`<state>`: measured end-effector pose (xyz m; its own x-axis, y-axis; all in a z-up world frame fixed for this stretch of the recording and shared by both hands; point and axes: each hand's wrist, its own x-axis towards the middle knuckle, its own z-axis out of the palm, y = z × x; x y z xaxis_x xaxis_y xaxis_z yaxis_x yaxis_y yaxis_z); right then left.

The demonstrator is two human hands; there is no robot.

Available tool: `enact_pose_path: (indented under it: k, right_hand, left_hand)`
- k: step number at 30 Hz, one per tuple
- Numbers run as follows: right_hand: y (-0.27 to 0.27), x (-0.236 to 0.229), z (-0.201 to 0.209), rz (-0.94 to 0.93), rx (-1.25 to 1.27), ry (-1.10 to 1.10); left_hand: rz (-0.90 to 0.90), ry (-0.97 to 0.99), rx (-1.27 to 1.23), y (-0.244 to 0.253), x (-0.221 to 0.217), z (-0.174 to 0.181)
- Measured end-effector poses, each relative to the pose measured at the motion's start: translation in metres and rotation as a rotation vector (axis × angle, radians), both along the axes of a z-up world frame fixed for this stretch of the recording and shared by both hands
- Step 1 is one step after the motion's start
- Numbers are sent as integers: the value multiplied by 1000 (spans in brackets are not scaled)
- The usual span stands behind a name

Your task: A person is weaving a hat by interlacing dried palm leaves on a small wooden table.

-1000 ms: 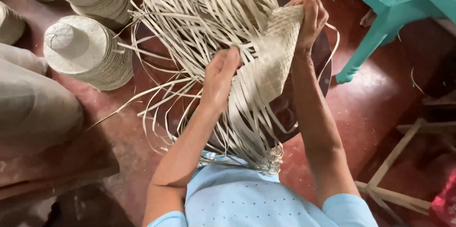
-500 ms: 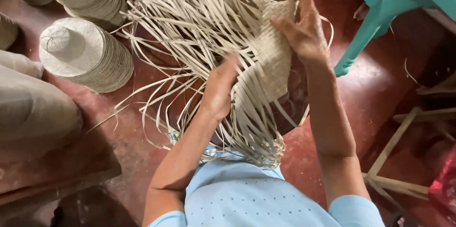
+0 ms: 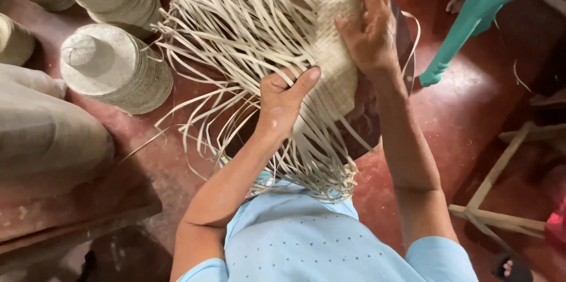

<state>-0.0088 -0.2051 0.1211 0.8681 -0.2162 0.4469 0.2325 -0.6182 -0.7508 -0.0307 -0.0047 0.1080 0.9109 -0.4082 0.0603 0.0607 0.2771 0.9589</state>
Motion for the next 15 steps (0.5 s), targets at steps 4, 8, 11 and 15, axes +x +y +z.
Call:
enact_pose_path:
  k: [4, 8, 11, 15]
  right_hand:
    - [17, -38, 29, 115, -179, -271]
    - [8, -51, -3, 371, -163, -259]
    - [10, -62, 21, 363, -341, -153]
    - [8, -60, 13, 342, -382, -125]
  left_hand:
    - [126, -103, -142, -20, -1, -30]
    - [81, 161, -290, -32, -4, -37]
    - [0, 429, -493, -38, -5, -36]
    - [29, 376, -476, -44, 0, -52]
